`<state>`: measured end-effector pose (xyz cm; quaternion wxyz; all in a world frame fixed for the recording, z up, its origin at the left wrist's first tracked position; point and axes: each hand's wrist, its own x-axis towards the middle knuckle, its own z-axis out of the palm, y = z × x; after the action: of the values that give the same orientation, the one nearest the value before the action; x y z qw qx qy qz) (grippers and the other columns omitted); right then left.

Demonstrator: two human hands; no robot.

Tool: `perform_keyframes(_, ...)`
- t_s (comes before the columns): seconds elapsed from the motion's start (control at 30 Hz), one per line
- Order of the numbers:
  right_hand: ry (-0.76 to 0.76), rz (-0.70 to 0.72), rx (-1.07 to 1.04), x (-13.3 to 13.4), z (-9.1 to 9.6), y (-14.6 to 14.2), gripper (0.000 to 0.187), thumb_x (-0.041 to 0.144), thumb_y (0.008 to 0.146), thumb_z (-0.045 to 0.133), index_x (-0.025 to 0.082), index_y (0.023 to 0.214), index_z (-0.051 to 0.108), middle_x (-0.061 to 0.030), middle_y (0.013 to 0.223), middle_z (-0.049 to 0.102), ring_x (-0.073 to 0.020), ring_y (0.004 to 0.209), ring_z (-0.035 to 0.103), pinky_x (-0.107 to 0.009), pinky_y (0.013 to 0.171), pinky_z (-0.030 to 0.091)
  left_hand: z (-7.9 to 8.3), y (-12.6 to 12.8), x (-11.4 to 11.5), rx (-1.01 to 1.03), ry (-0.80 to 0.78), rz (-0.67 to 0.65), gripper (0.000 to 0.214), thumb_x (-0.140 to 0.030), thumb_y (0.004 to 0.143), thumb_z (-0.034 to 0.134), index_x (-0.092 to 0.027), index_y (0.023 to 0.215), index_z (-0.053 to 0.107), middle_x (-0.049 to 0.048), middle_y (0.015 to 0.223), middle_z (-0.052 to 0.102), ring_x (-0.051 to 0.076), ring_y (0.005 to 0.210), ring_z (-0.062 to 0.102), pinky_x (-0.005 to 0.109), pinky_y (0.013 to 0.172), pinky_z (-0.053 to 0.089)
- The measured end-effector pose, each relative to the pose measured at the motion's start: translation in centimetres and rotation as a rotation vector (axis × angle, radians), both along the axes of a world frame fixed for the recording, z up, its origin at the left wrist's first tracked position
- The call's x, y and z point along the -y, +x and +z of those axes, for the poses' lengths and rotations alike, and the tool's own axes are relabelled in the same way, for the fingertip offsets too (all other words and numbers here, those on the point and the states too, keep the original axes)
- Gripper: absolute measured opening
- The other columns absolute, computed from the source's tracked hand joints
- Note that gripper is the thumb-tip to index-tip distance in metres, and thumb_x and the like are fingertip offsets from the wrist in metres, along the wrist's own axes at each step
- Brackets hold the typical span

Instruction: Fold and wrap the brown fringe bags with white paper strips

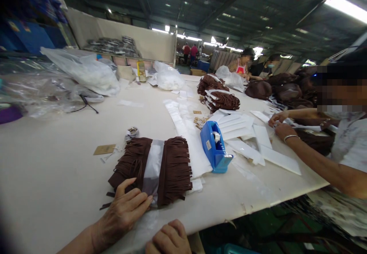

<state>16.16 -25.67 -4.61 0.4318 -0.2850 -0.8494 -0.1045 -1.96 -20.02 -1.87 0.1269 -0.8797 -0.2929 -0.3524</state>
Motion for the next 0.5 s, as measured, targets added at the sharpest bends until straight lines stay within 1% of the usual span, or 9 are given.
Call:
perform_keyframes(0.07,0.018,0.009,-0.048,0.0,-0.9,-0.9,0.027,0.008,0.088,0.042,0.018,0.07,0.059,0.0039,0.056,0.06,-0.0096,0.056,0.052,-0.026,0.061,0.039,0.2,0.0,0.0,-0.052,0.056,-0.014,0.018,-0.006,0.087,0.043,-0.01,0.084,0.061,-0.0018,0.061,0.05,0.011,0.061,0.043,0.045,0.096,0.031)
perform_keyframes(0.13,0.023,0.012,-0.052,0.3,-2.2,-1.6,0.028,0.008,0.087,0.042,0.018,0.067,0.059,0.0031,0.053,0.056,-0.0101,0.054,0.049,-0.026,0.056,0.038,0.1,0.0,-0.1,-0.077,0.091,-0.029,0.019,-0.005,0.086,0.043,-0.009,0.082,0.061,-0.0016,0.06,0.048,0.011,0.061,0.042,0.044,0.094,0.034)
perform_keyframes(0.23,-0.034,-0.006,-0.056,0.8,-4.4,-2.2,0.029,0.01,0.086,0.044,0.02,0.064,0.059,0.0012,0.052,0.051,-0.0118,0.054,0.047,-0.025,0.05,0.036,0.0,0.1,-0.2,-0.084,0.113,-0.044,0.017,-0.004,0.085,0.044,-0.008,0.082,0.061,-0.0013,0.061,0.048,0.012,0.062,0.042,0.043,0.092,0.036)
perform_keyframes(0.33,-0.068,-0.025,-0.079,1.2,-6.5,-2.5,0.033,0.013,0.085,0.046,0.023,0.056,0.057,0.0012,0.049,0.044,-0.0131,0.05,0.042,-0.026,0.045,0.035,-0.2,0.0,-0.3,-0.081,0.125,-0.051,0.017,-0.004,0.085,0.044,-0.007,0.083,0.061,-0.001,0.063,0.049,0.011,0.062,0.042,0.043,0.091,0.037)
perform_keyframes(0.4,-0.082,-0.029,-0.069,1.3,-7.3,-2.7,0.033,0.014,0.084,0.048,0.024,0.053,0.056,0.0015,0.048,0.042,-0.0132,0.048,0.04,-0.026,0.043,0.035,-0.2,0.0,-0.3,-0.094,0.123,-0.055,0.017,-0.004,0.086,0.044,-0.007,0.084,0.061,-0.0008,0.064,0.049,0.011,0.063,0.043,0.043,0.091,0.037)
perform_keyframes(0.5,-0.126,-0.044,-0.057,1.4,-7.4,-2.6,0.029,0.014,0.081,0.051,0.025,0.055,0.058,0.0011,0.051,0.043,-0.0134,0.047,0.041,-0.026,0.042,0.036,-0.2,0.1,-0.2,-0.113,0.13,-0.058,0.019,-0.005,0.086,0.042,-0.007,0.083,0.06,-0.0005,0.065,0.049,0.012,0.064,0.044,0.043,0.091,0.037)
